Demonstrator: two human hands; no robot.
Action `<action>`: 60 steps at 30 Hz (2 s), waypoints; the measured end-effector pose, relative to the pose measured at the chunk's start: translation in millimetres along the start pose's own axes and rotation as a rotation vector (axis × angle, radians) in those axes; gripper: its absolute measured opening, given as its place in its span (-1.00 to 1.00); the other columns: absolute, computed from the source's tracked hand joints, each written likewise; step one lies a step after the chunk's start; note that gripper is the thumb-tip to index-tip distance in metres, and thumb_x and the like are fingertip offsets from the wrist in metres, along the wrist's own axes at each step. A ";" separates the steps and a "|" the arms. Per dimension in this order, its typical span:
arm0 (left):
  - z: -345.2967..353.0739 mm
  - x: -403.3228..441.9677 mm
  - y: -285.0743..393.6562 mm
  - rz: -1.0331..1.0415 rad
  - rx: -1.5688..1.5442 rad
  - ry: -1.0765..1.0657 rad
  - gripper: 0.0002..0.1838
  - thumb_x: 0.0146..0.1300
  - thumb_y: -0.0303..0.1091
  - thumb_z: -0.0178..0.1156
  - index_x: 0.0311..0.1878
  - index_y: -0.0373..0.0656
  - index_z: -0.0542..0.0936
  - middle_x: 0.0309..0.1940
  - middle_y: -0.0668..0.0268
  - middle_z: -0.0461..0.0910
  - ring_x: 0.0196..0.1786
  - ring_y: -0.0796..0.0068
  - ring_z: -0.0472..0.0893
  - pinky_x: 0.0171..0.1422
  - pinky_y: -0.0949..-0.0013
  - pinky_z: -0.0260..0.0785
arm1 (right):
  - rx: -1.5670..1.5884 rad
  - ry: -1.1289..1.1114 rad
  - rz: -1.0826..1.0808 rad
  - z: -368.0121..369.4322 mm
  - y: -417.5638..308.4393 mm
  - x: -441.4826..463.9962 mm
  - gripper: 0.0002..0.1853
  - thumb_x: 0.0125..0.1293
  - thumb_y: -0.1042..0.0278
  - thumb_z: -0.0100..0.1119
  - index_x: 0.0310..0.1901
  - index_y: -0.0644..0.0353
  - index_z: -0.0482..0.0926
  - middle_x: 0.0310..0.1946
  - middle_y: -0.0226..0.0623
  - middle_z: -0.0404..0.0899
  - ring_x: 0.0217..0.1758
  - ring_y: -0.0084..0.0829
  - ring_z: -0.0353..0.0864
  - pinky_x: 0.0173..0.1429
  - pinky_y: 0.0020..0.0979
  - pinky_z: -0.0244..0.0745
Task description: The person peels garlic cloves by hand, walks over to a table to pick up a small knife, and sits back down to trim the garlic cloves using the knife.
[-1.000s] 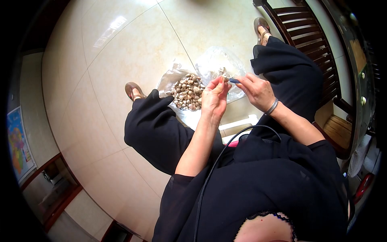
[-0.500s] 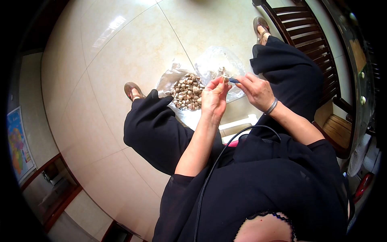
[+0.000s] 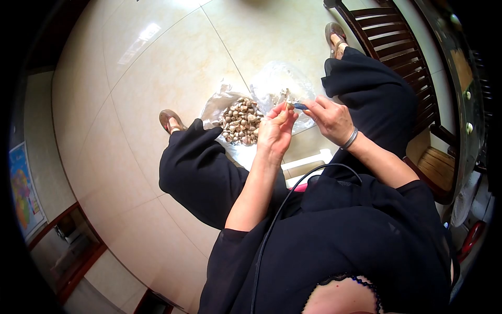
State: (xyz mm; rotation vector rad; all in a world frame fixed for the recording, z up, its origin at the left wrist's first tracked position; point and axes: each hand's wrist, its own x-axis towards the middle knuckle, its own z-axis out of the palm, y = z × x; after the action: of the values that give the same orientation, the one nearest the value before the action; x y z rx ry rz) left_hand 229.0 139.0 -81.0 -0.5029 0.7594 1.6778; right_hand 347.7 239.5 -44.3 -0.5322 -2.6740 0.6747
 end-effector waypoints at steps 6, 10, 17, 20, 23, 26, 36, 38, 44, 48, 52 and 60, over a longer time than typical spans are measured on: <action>-0.6 3.1 -10.4 0.146 0.073 0.034 -0.80 0.03 -0.57 0.05 -0.21 -0.32 0.39 -0.39 0.24 0.46 -0.37 0.47 0.46 -0.16 0.42 0.36 | -0.002 0.009 0.021 2.7 -2.1 -0.9 -0.82 0.08 0.40 0.00 -0.24 0.18 0.41 -0.60 -0.26 0.30 -0.60 -0.29 0.39 -0.57 -0.39 0.28; 0.4 3.7 -7.6 0.126 0.087 0.038 -0.80 0.04 -0.56 0.04 -0.21 -0.33 0.39 -0.39 0.23 0.46 -0.37 0.48 0.45 -0.17 0.42 0.36 | -0.005 0.016 0.016 3.5 -1.1 -0.6 -0.82 0.09 0.40 0.00 -0.24 0.18 0.41 -0.60 -0.26 0.30 -0.60 -0.29 0.39 -0.58 -0.39 0.28; -0.6 2.4 -0.9 0.045 0.084 -0.026 -0.82 0.04 -0.56 0.04 -0.23 -0.33 0.40 -0.40 0.24 0.46 -0.36 0.48 0.46 -0.18 0.42 0.37 | -0.034 -0.001 0.035 4.2 0.3 -1.0 -0.81 0.08 0.32 0.02 -0.25 0.15 0.42 -0.56 -0.30 0.34 -0.57 -0.31 0.43 -0.56 -0.39 0.32; 2.7 2.0 -7.7 0.171 0.157 0.028 -0.83 0.04 -0.55 0.06 -0.25 -0.32 0.40 -0.41 0.24 0.46 -0.38 0.49 0.46 -0.21 0.43 0.39 | -0.006 0.012 0.026 4.7 -0.8 -0.9 -0.82 0.10 0.40 -0.01 -0.24 0.17 0.41 -0.61 -0.27 0.29 -0.61 -0.30 0.38 -0.58 -0.39 0.27; 4.2 2.3 -13.6 0.271 0.199 0.050 -0.83 0.03 -0.55 0.08 -0.26 -0.32 0.40 -0.42 0.25 0.47 -0.39 0.49 0.47 -0.24 0.44 0.40 | -0.014 0.021 0.022 6.1 -0.7 -1.3 -0.82 0.10 0.40 -0.02 -0.23 0.17 0.41 -0.61 -0.26 0.29 -0.61 -0.29 0.38 -0.59 -0.39 0.27; 3.5 3.7 -14.0 0.287 0.201 0.056 -0.82 0.03 -0.55 0.08 -0.25 -0.32 0.40 -0.42 0.25 0.47 -0.40 0.49 0.47 -0.25 0.44 0.40 | -0.004 0.018 0.030 8.5 0.3 -2.6 -0.82 0.10 0.40 -0.02 -0.22 0.17 0.40 -0.61 -0.26 0.29 -0.61 -0.29 0.38 -0.59 -0.38 0.28; 1.8 7.9 -9.4 0.125 0.124 0.055 -0.80 0.04 -0.58 0.05 -0.21 -0.33 0.38 -0.40 0.24 0.46 -0.36 0.47 0.46 -0.19 0.41 0.38 | -0.030 0.004 0.043 10.2 2.4 -1.9 -0.79 0.10 0.41 -0.03 -0.19 0.17 0.40 -0.58 -0.25 0.33 -0.59 -0.27 0.40 -0.57 -0.37 0.29; 1.7 9.2 -11.6 0.182 0.150 0.060 -0.80 0.04 -0.58 0.05 -0.22 -0.34 0.39 -0.40 0.24 0.46 -0.37 0.47 0.47 -0.20 0.42 0.39 | -0.025 0.001 0.055 11.0 2.8 -3.1 -0.79 0.10 0.41 -0.02 -0.19 0.17 0.40 -0.57 -0.24 0.34 -0.58 -0.27 0.41 -0.56 -0.37 0.30; 1.4 10.0 -7.9 0.142 0.159 0.032 -0.80 0.02 -0.57 0.07 -0.23 -0.34 0.39 -0.40 0.24 0.47 -0.38 0.48 0.48 -0.22 0.44 0.40 | -0.023 -0.026 0.064 12.5 1.8 -2.9 -0.63 0.09 0.44 -0.03 -0.01 0.09 0.31 -0.47 -0.22 0.42 -0.55 -0.26 0.45 -0.54 -0.36 0.34; 1.9 9.8 -7.7 0.169 0.206 0.045 -0.80 0.02 -0.56 0.07 -0.23 -0.34 0.40 -0.40 0.24 0.48 -0.38 0.49 0.48 -0.22 0.45 0.40 | 0.028 -0.079 0.090 14.6 1.8 -0.7 -0.48 0.12 0.39 -0.09 0.16 -0.04 0.08 -0.26 -0.20 0.44 -0.51 -0.22 0.49 -0.52 -0.33 0.40; 1.9 10.1 -8.8 0.215 0.256 0.046 -0.81 0.02 -0.55 0.08 -0.24 -0.34 0.40 -0.40 0.24 0.48 -0.39 0.49 0.49 -0.23 0.45 0.40 | -0.039 -0.122 0.040 17.3 3.7 -1.4 -0.40 0.03 0.55 -0.07 0.16 -0.02 0.09 -0.31 -0.21 0.47 -0.56 -0.27 0.48 -0.55 -0.37 0.38; 3.1 11.6 -17.1 0.317 0.279 0.064 -0.82 0.02 -0.54 0.09 -0.26 -0.35 0.42 -0.38 0.22 0.49 -0.38 0.48 0.50 -0.27 0.47 0.42 | -0.134 -0.166 0.058 19.2 -0.1 -2.5 -0.34 -0.06 0.59 -0.11 0.16 -0.11 0.09 -0.42 -0.25 0.43 -0.58 -0.27 0.47 -0.56 -0.36 0.39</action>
State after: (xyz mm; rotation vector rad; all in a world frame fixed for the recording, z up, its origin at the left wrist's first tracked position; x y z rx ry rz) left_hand 243.0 151.3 -90.5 -0.2489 1.1475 1.8128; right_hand 342.2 231.0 -60.8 -0.6152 -2.8850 0.5808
